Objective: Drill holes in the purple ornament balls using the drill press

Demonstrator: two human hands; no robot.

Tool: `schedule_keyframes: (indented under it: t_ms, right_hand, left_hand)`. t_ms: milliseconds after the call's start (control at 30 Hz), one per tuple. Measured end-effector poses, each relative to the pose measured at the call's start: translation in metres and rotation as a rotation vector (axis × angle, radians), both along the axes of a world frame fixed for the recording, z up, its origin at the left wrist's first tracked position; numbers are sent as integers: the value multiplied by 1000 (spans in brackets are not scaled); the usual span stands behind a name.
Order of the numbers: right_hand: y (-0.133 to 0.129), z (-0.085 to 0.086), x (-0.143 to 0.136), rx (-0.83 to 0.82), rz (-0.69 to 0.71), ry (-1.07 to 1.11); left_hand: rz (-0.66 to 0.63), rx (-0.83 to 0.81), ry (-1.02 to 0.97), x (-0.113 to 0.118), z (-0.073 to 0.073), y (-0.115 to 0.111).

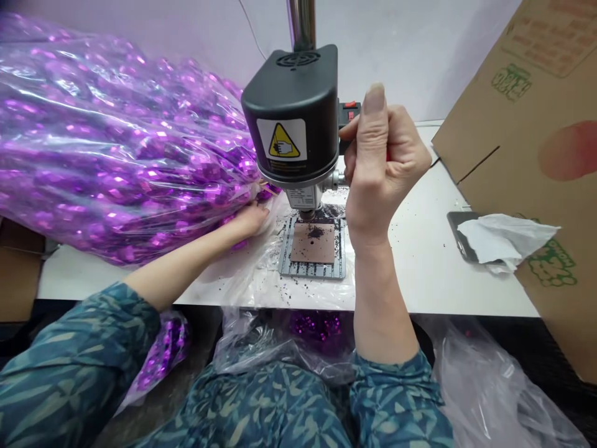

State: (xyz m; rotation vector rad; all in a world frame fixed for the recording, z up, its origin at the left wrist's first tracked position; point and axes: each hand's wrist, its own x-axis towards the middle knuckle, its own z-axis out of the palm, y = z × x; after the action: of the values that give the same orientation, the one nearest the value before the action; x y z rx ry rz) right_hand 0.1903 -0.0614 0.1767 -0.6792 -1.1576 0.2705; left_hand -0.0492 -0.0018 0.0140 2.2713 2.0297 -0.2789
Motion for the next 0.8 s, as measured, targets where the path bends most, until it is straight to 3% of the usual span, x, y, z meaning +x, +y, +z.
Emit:
schedule_keyframes:
  t_ms: [133, 267, 533, 633, 800]
  right_hand:
    - [-1, -2, 2, 18, 64, 20]
    - [-1, -2, 5, 24, 139, 78]
    - [2, 0, 9, 1, 131, 109]
    - [4, 0, 9, 21, 106, 133]
    - [2, 5, 9, -46, 63, 144]
  left_hand:
    - [20, 43, 114, 1, 2, -34]
    - [24, 102, 169, 0, -6, -48]
    - [8, 167, -55, -15, -10, -57]
    - [2, 208, -177, -7, -12, -54]
    - [115, 319, -254, 17, -12, -45]
